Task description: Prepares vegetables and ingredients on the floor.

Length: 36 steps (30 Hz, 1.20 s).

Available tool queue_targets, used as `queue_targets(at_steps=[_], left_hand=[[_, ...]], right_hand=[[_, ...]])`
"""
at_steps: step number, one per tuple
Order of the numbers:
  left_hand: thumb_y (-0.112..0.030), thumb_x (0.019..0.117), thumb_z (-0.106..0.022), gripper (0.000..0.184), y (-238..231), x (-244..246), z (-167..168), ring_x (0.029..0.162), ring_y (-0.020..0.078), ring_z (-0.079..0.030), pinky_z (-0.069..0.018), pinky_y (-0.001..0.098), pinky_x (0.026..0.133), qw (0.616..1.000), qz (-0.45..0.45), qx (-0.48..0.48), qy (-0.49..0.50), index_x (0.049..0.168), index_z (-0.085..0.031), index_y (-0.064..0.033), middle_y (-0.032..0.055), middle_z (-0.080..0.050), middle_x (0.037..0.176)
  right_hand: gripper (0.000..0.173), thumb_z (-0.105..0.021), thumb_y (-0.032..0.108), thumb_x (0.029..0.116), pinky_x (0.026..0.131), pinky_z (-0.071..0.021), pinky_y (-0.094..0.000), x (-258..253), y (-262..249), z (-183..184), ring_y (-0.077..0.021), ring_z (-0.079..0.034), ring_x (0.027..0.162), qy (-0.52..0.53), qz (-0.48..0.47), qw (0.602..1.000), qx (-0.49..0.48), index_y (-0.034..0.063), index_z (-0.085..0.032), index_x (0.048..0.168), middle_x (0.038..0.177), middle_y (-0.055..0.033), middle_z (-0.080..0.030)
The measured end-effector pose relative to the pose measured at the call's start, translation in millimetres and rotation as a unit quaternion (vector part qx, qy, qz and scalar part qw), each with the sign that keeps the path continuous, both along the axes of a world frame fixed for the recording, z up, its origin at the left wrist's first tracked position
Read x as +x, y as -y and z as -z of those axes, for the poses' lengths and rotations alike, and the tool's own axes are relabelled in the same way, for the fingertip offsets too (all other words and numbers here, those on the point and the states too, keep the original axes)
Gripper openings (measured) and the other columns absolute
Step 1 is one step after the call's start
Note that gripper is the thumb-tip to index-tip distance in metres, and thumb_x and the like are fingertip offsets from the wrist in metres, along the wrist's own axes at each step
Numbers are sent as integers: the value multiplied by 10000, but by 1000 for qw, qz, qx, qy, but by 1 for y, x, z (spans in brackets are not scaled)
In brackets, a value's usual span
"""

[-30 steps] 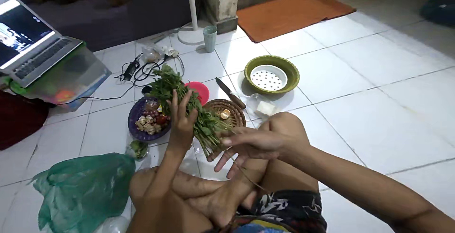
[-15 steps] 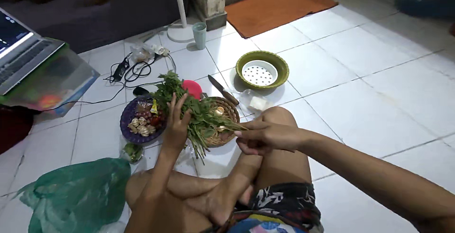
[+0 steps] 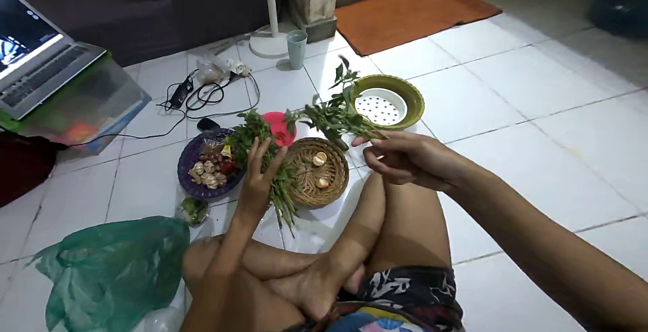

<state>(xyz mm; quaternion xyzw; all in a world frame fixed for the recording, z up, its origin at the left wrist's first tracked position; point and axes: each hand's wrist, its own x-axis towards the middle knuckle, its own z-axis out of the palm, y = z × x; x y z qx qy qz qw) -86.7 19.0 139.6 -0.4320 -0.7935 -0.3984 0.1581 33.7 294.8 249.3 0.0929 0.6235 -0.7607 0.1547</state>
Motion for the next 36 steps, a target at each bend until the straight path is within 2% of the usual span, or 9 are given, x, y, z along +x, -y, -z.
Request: queue_targets(at_steps=[7,11,12,15,21,25,30,34,36], left_hand=[[71,902,-624,480,-39,16,-4,1313,569,-502,-397,736,1030,987,31,-52,-146,1319,-686,-159,287,-579,1396],[78,885,-636,553,-63,14,-3,1339,543,-494,-382,769,1000,980,36,-122,-151,1403,-626,-113,246,-563,1445],[72,886,-637,556,-67,12,-5,1345,544,-487,-378,769,1001,979,37,-128,-155,1413,-617,-104,244,-562,1447],[16,901,-653,536,-82,4,-16,1354,526,-487,-367,774,1003,974,47,-122,-185,1420,-607,-108,221,-566,1453],[-1,879,-698,696,-117,-3,-40,1419,508,-413,-328,771,1035,946,109,-195,-235,1519,-504,-192,200,-477,1542],[20,855,-728,792,-135,0,-53,1439,452,-414,-272,768,1083,936,119,-236,-234,1555,-443,-217,176,-455,1562],[-422,610,-965,1314,-134,1,-82,1537,495,-120,-5,837,1095,932,168,-316,-60,1651,-187,-232,229,-161,1681],[-467,708,-886,1118,-110,-12,-98,1545,410,-204,-29,794,1150,967,182,-179,-19,1614,-314,-150,166,-277,1663],[-330,846,-811,907,-90,-16,-104,1509,349,-321,-178,681,1204,984,136,-115,16,1587,-347,-89,142,-330,1639]], right_hand=[[324,-260,203,1139,623,-543,-227,-18,52,40,-52,-629,695,48,5,990,130,40,-456,1340,886,14,-621],[471,-220,223,1138,961,-515,-250,-17,74,56,-62,-602,1141,-10,46,991,124,-29,-400,1493,1345,-125,-567],[474,-203,226,1136,956,-526,-255,-18,74,59,-62,-612,1123,-22,63,992,108,-28,-411,1478,1322,-114,-576],[448,-169,279,1137,641,-626,-306,-19,69,48,-129,-715,741,8,114,993,22,38,-522,1274,947,-57,-695],[242,-304,77,1048,690,-645,-304,-12,27,31,-131,-728,735,-26,-4,1000,15,84,-496,1196,897,-7,-704],[194,-308,65,1044,551,-546,-180,-7,8,33,-33,-577,550,5,-13,1000,14,106,-498,1051,754,43,-597],[212,-293,64,1056,529,-492,-138,4,-9,38,-5,-542,548,55,6,998,-16,110,-491,996,759,39,-581],[228,-296,77,1046,528,-486,-130,14,-26,45,2,-548,560,49,46,998,-11,118,-514,993,765,48,-599],[226,-322,98,1022,512,-459,-117,22,-42,45,24,-527,551,29,63,998,9,136,-540,978,766,68,-607]])
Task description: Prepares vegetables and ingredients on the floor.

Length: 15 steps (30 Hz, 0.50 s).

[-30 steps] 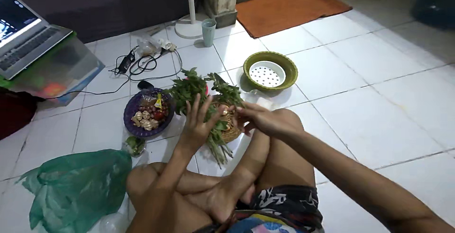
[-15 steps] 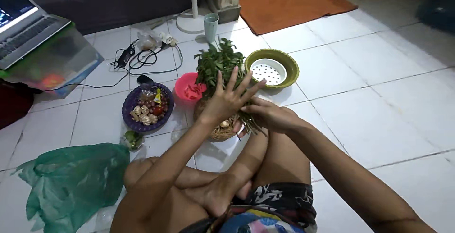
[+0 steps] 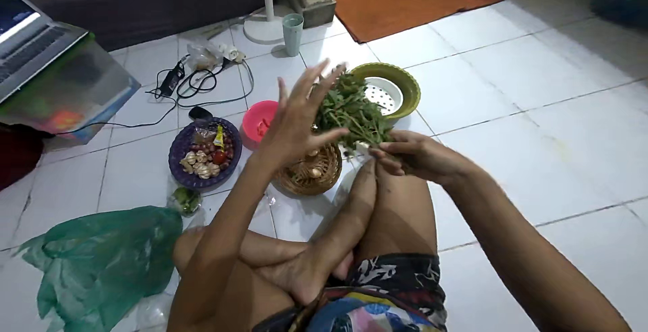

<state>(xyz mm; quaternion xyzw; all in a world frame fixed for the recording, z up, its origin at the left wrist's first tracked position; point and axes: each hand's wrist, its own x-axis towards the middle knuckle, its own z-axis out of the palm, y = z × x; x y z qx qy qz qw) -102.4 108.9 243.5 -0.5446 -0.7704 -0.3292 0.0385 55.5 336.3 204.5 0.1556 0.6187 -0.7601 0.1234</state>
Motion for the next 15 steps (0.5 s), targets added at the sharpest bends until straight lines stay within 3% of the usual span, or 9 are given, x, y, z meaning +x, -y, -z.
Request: queue_targets(at_steps=[2,5,7,10,13,15], left_hand=[[-162,943,-708,686,19,-6,11,1412,348,-452,-387,533,1139,994,-76,42,70,1536,-392,-21,165,-392,1596],[-135,1014,-608,449,41,-23,64,1280,392,-559,-476,530,1048,975,-176,31,130,1417,-507,35,242,-517,1454],[-119,1018,-592,344,50,-29,112,1188,404,-600,-487,546,1015,962,-211,-31,170,1318,-594,50,265,-578,1346],[-103,1011,-593,352,45,-14,170,1272,406,-567,-450,516,1092,937,-171,-170,254,1324,-606,56,277,-567,1376],[-111,992,-628,409,21,13,200,1379,409,-484,-374,511,1164,913,-124,-264,286,1363,-580,52,277,-504,1470],[-125,984,-655,441,3,25,209,1370,424,-484,-378,532,1151,895,-130,-311,293,1381,-567,47,286,-501,1463]], right_hand=[[224,-349,123,1007,503,-446,-113,13,-24,-1,32,-516,543,-23,33,999,32,154,-568,975,761,74,-613],[236,-334,131,1028,525,-478,-137,45,-69,3,10,-542,559,-46,131,985,103,153,-568,1043,774,67,-627],[213,-345,117,1042,567,-527,-164,71,-102,15,-13,-588,596,-41,210,967,140,142,-546,1110,824,64,-649],[226,-390,59,1054,600,-555,-190,108,-137,43,-25,-612,619,11,313,920,238,66,-451,1271,873,44,-636],[369,-396,38,1070,623,-529,-190,140,-154,90,-16,-599,675,66,361,890,272,-10,-338,1432,925,4,-576],[312,-385,44,1077,623,-538,-178,160,-156,129,-9,-617,690,84,392,889,221,10,-375,1387,911,20,-590]])
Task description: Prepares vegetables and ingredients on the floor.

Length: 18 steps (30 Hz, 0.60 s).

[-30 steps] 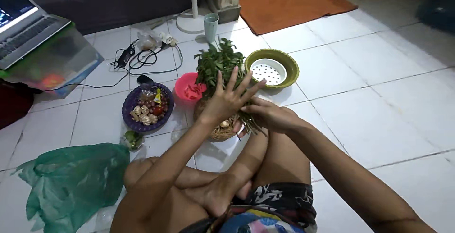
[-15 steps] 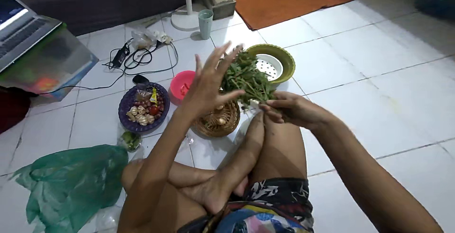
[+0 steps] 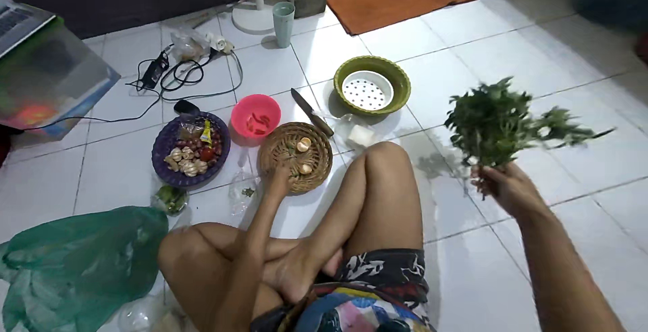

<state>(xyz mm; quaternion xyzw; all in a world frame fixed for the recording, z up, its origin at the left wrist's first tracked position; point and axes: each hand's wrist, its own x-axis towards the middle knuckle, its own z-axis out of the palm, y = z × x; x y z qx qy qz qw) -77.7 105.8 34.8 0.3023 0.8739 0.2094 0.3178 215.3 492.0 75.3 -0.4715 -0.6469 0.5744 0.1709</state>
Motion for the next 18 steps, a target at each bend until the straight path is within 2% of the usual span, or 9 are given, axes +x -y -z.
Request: queue_targets(at_steps=[3,6,8,10,11,12,14,16,18], left_hand=[[-131,982,-658,395,-20,8,14,1377,448,-468,-374,567,1141,999,-11,-43,7,1341,-611,27,295,-511,1450],[-130,987,-650,343,-31,9,21,1397,454,-436,-364,572,1140,997,-29,-72,8,1294,-649,23,298,-489,1466],[-122,988,-648,320,-34,9,24,1389,443,-448,-369,566,1137,996,-37,-84,-2,1272,-662,25,292,-506,1450],[-122,992,-638,295,-34,11,24,1388,420,-460,-335,562,1157,995,-34,-88,-19,1249,-678,15,265,-546,1429],[-124,992,-633,282,-35,12,23,1393,412,-456,-307,563,1172,995,-33,-90,-28,1235,-689,8,252,-559,1423],[-128,991,-633,276,-35,13,22,1404,414,-442,-282,566,1181,995,-36,-90,-38,1225,-696,4,248,-559,1427],[-120,979,-640,273,-36,14,22,1421,433,-402,-273,591,1168,993,-55,-88,-53,1217,-707,-3,252,-521,1464],[-92,977,-629,244,-36,17,29,1428,461,-369,-290,592,1159,991,-96,-76,-53,1188,-716,-6,266,-458,1509],[-40,977,-594,268,-36,21,31,1451,485,-332,-307,569,1179,986,-142,-70,-51,1220,-699,6,288,-398,1549]], right_hand=[[241,-353,72,1092,652,-536,-221,28,7,48,-48,-620,724,63,16,994,-91,6,-415,1315,947,-22,-612],[442,-432,69,1075,891,-481,-450,39,14,64,-289,-563,1055,238,-1,965,-109,-29,-335,1496,1293,-256,-518],[687,-613,111,1025,1064,-387,-651,35,16,56,-517,-454,1344,358,-29,933,-12,-43,-244,1584,1502,-391,-391],[843,-717,161,953,1085,-254,-802,15,23,32,-672,-282,1402,431,-64,890,135,-94,-216,1581,1527,-487,-247],[810,-718,162,946,1068,-213,-841,-3,31,13,-705,-237,1399,421,-72,882,199,-116,-265,1557,1522,-507,-221],[737,-702,160,960,1056,-212,-847,-23,41,-4,-711,-240,1392,388,-89,880,259,-132,-329,1525,1512,-511,-233],[580,-650,136,984,1056,-314,-778,-66,60,-27,-660,-362,1360,292,-156,873,358,-128,-446,1457,1474,-475,-352],[475,-629,79,986,1070,-389,-690,-113,91,-37,-585,-475,1310,188,-257,872,371,-124,-512,1399,1415,-419,-467],[417,-616,122,1004,1023,-476,-613,-158,130,-30,-485,-605,1207,149,-376,849,340,-73,-565,1368,1349,-330,-579]])
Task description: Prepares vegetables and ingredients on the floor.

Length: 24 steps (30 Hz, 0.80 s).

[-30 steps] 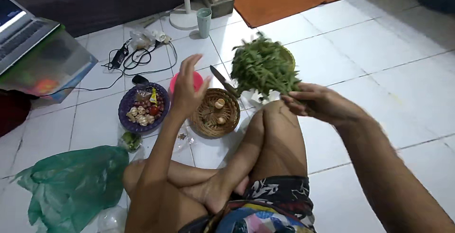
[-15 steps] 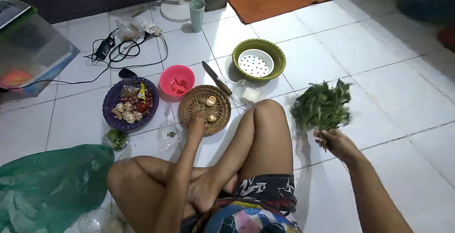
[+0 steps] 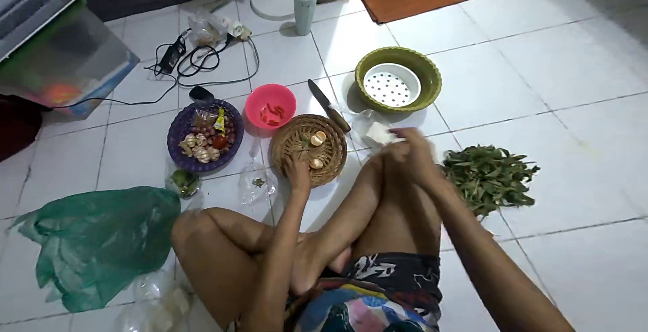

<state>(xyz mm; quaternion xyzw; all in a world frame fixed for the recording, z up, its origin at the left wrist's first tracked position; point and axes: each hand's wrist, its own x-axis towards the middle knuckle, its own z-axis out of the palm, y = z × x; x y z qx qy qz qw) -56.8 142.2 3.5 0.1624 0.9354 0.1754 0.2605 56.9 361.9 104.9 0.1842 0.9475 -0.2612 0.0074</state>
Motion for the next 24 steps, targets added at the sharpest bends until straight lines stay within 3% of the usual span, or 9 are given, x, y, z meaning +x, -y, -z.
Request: queue_targets(at_steps=[3,6,8,10,13,16,19,21,24], left_hand=[[69,961,-529,370,3,3,-1,1438,487,-366,-340,536,1174,999,-43,8,-22,1319,-622,60,323,-395,1535],[94,985,-468,382,11,-1,-5,1415,440,-427,-378,482,1161,998,-52,14,-35,1347,-591,79,310,-451,1497],[84,1004,-445,373,16,-4,-9,1387,429,-470,-407,485,1137,999,-43,12,-25,1346,-594,74,300,-500,1461],[70,1011,-442,333,19,-7,-12,1335,426,-525,-433,499,1105,999,-36,19,-20,1296,-613,95,299,-568,1384],[65,1004,-454,278,29,-8,-9,1266,419,-579,-447,499,1085,996,-44,78,-31,1192,-648,135,309,-624,1283],[2,1022,-506,268,43,-13,-17,1265,404,-587,-421,479,1121,983,-82,161,-37,1208,-673,99,292,-644,1274],[-16,1016,-542,253,71,-10,-18,1161,409,-648,-478,479,1056,951,-165,238,-105,1190,-684,100,289,-683,1182],[-5,1006,-551,260,91,-9,-10,1106,416,-668,-508,488,1012,938,-206,234,-149,1209,-669,107,289,-693,1137],[9,1015,-523,300,113,-8,-8,1148,408,-654,-496,483,1031,952,-213,177,-134,1281,-639,86,286,-679,1186]], right_hand=[[428,-614,61,994,1131,-410,-544,-59,54,41,-449,-525,1333,81,-151,979,-107,-49,-564,1404,1434,-310,-531],[471,-614,138,1005,1148,-375,-583,-93,88,80,-464,-436,1411,168,-186,965,-81,48,-553,1462,1549,-274,-430],[424,-529,106,1038,1138,-379,-594,-101,104,84,-463,-420,1427,220,-184,956,-51,36,-555,1455,1608,-245,-364],[342,-505,76,1037,1082,-430,-619,-102,115,85,-474,-507,1350,238,-188,953,-19,-41,-610,1341,1518,-278,-467],[309,-598,90,981,1065,-439,-614,-99,115,79,-471,-554,1284,225,-193,954,-37,-96,-646,1223,1373,-308,-569],[323,-598,106,1007,1075,-443,-572,-105,99,73,-458,-603,1220,144,-138,970,-141,-112,-643,1240,1270,-329,-630],[427,-319,151,1117,1059,-430,-538,-118,90,63,-439,-590,1199,91,23,968,-232,-126,-605,1268,1262,-350,-607],[426,-328,169,1115,1042,-427,-593,-129,82,68,-473,-595,1192,71,74,980,-170,-113,-626,1232,1218,-354,-626],[389,-479,232,1090,1038,-430,-647,-140,78,73,-505,-591,1228,99,28,994,-42,-60,-633,1294,1261,-335,-636]])
